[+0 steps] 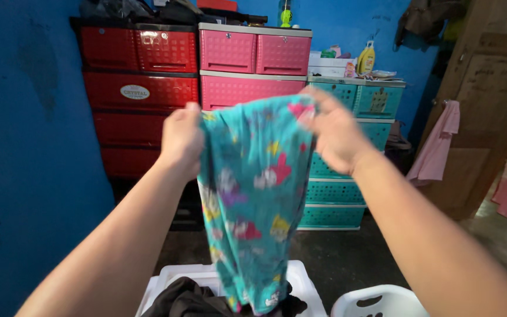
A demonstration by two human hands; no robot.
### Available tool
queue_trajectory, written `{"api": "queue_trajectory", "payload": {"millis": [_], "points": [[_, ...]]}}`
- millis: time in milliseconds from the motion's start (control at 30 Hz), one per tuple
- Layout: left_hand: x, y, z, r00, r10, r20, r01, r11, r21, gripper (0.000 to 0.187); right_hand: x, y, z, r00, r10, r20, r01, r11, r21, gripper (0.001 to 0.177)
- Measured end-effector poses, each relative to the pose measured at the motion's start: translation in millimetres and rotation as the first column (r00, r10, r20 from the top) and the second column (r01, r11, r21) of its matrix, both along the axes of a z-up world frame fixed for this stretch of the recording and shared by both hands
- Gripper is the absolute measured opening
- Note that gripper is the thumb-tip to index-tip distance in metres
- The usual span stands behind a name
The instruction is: The person folds various garments from a white laundry basket and places them on a nearby surface. Items include a pink garment, dark blue pants, a light purple shirt, a dark blue shirt, and a patterned teal garment. The person handles each item one at a time, folds it, and sets it aside.
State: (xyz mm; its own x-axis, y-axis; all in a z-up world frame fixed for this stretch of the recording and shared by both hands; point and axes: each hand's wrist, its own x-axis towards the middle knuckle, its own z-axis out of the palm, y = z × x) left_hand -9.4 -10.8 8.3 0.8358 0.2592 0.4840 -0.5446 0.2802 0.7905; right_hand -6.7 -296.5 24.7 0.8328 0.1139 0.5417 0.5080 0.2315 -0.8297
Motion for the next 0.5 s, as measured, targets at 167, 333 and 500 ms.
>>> {"api": "queue_trajectory", "payload": {"millis": [167, 333, 500], "points": [[9, 20, 6, 0.942, 0.336, 0.001, -0.333, 0.932, 0.144, 0.038, 1, 3, 4, 0.994, -0.088, 0.071, 0.1, 0.974, -0.203, 0.026], [3, 24, 19, 0.984, 0.142, 0.112, -0.138, 0.99, -0.038, 0.042, 8, -3, 13, 1.0, 0.027, -0.011, -0.025, 0.989, 0.149, 0.02], [-23, 20, 31, 0.994, 0.02, -0.104, -0.008, 0.994, 0.112, 0.03, 7, 4, 7, 0.991, 0.094, 0.098, -0.097, 0.995, 0.029, 0.026]]}}
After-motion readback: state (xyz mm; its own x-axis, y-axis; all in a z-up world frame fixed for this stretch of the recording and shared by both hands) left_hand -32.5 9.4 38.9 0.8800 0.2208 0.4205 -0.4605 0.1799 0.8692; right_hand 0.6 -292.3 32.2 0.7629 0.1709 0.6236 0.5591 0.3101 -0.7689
